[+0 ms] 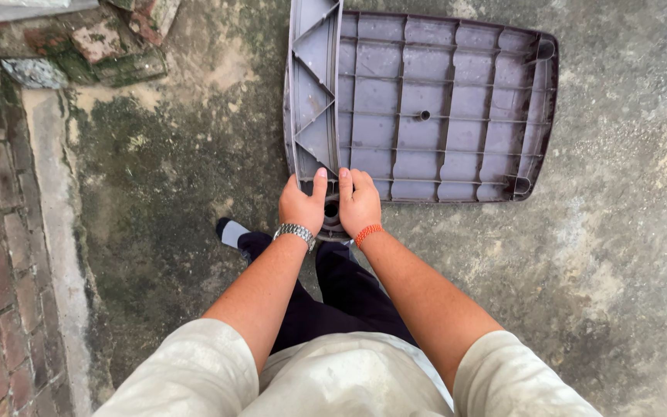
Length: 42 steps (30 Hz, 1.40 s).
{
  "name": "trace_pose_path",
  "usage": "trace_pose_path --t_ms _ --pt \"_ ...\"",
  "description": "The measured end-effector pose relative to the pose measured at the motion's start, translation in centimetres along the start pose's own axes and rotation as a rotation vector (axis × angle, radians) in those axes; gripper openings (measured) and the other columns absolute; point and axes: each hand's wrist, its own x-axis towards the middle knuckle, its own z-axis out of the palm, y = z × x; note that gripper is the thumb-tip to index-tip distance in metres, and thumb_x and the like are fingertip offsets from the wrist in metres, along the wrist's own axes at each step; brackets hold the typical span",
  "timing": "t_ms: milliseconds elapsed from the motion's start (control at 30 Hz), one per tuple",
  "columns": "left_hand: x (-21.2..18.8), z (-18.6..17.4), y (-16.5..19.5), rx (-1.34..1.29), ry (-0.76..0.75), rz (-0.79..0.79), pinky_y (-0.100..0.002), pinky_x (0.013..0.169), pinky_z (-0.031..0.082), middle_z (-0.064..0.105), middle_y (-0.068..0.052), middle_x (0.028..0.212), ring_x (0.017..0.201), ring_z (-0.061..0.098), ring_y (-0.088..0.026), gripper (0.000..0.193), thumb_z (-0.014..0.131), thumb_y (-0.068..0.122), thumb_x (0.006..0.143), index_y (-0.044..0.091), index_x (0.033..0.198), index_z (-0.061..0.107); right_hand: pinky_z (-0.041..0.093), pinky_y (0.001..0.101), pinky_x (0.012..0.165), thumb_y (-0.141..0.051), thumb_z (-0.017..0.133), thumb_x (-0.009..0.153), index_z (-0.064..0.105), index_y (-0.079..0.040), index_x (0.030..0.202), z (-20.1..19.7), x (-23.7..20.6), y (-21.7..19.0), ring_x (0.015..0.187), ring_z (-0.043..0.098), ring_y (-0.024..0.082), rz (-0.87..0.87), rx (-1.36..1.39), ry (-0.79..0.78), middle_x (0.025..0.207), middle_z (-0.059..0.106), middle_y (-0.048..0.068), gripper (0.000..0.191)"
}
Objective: The person disassembles a plastic chair on a rooftop terrace. They detach the curved side frame from the seat base, work the leg posts free from their sockets by hand, and pull the cylindrical leg tubes off the chair, leaving the parts separated on the ground.
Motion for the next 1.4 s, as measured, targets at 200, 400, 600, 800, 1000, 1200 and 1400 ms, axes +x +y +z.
trace_pose_path --t_ms 200,400,600,800,1000,1200,1400 --pt "0.0 0.4 -0.4 0.047 0.021 -0.007 -0.044 0.085 0.055 0.075 -0.015 0.104 0.099 0.072 -0.035 0.053 0.066 0.056 0.089 0.007 0.108 0.070 0.048 0.0430 0.076 -0.037 0.050 0.108 0.056 0.001 0.089 0.1 0.1 0.3 0.078 0.054 0.036 0.081 0.102 -0.010 0.086 0.058 0.018 0.043" --pt "-0.2 0.6 -0.4 0.067 0.045 0.012 -0.046 0.086 0.054 0.074 -0.016 0.106 0.100 0.071 -0.036 0.053 0.065 0.057 0.089 0.008 0.108 0.071 0.049 0.0429 0.078 -0.036 0.050 0.108 0.060 0.000 0.091 0.0 0.1 0.4 0.081 0.057 0.036 0.066 0.123 -0.008 0.088 0.060 0.018 0.041" --pt "-0.5 0.8 -0.6 0.045 0.044 0.028 -0.045 0.086 0.055 0.074 -0.018 0.106 0.100 0.071 -0.036 0.054 0.067 0.056 0.089 0.006 0.108 0.071 0.049 0.0443 0.080 -0.038 0.050 0.108 0.060 0.000 0.092 -0.4 -0.3 0.3 0.086 0.058 0.039 0.016 0.105 0.016 0.090 0.061 0.019 0.042" --pt "-0.1 0.4 -0.4 0.000 0.021 0.023 -0.043 0.086 0.056 0.076 -0.017 0.102 0.099 0.072 -0.035 0.053 0.068 0.054 0.089 0.005 0.108 0.070 0.047 0.0475 0.078 -0.037 0.047 0.108 0.062 -0.003 0.092 -0.1 -0.2 -0.3 0.089 0.058 0.041 0.013 -0.016 0.032 0.093 0.062 0.018 0.041" --pt "-0.3 1.2 -0.2 -0.015 0.015 0.008 -0.042 0.086 0.056 0.076 -0.015 0.102 0.098 0.073 -0.034 0.051 0.067 0.054 0.089 0.006 0.107 0.070 0.047 0.0467 0.079 -0.036 0.048 0.109 0.060 -0.001 0.093 -0.8 0.1 0.7 0.088 0.057 0.040 0.026 0.043 -0.010 0.091 0.060 0.018 0.039" --pt "-0.1 1.4 -0.5 0.050 0.054 0.045 -0.045 0.085 0.055 0.074 -0.018 0.103 0.098 0.071 -0.037 0.052 0.069 0.054 0.090 0.005 0.105 0.071 0.048 0.0437 0.079 -0.035 0.047 0.109 0.061 -0.001 0.093 -0.8 0.4 1.0 0.084 0.058 0.037 -0.014 0.152 -0.026 0.088 0.060 0.017 0.040" --pt "-0.1 1.0 -0.4 -0.020 0.029 0.025 -0.044 0.084 0.056 0.076 -0.017 0.100 0.096 0.073 -0.035 0.052 0.067 0.053 0.089 0.005 0.106 0.070 0.047 0.0459 0.079 -0.035 0.046 0.110 0.059 -0.002 0.090 -0.7 0.2 0.3 0.086 0.057 0.039 0.029 -0.003 -0.029 0.090 0.059 0.018 0.041"
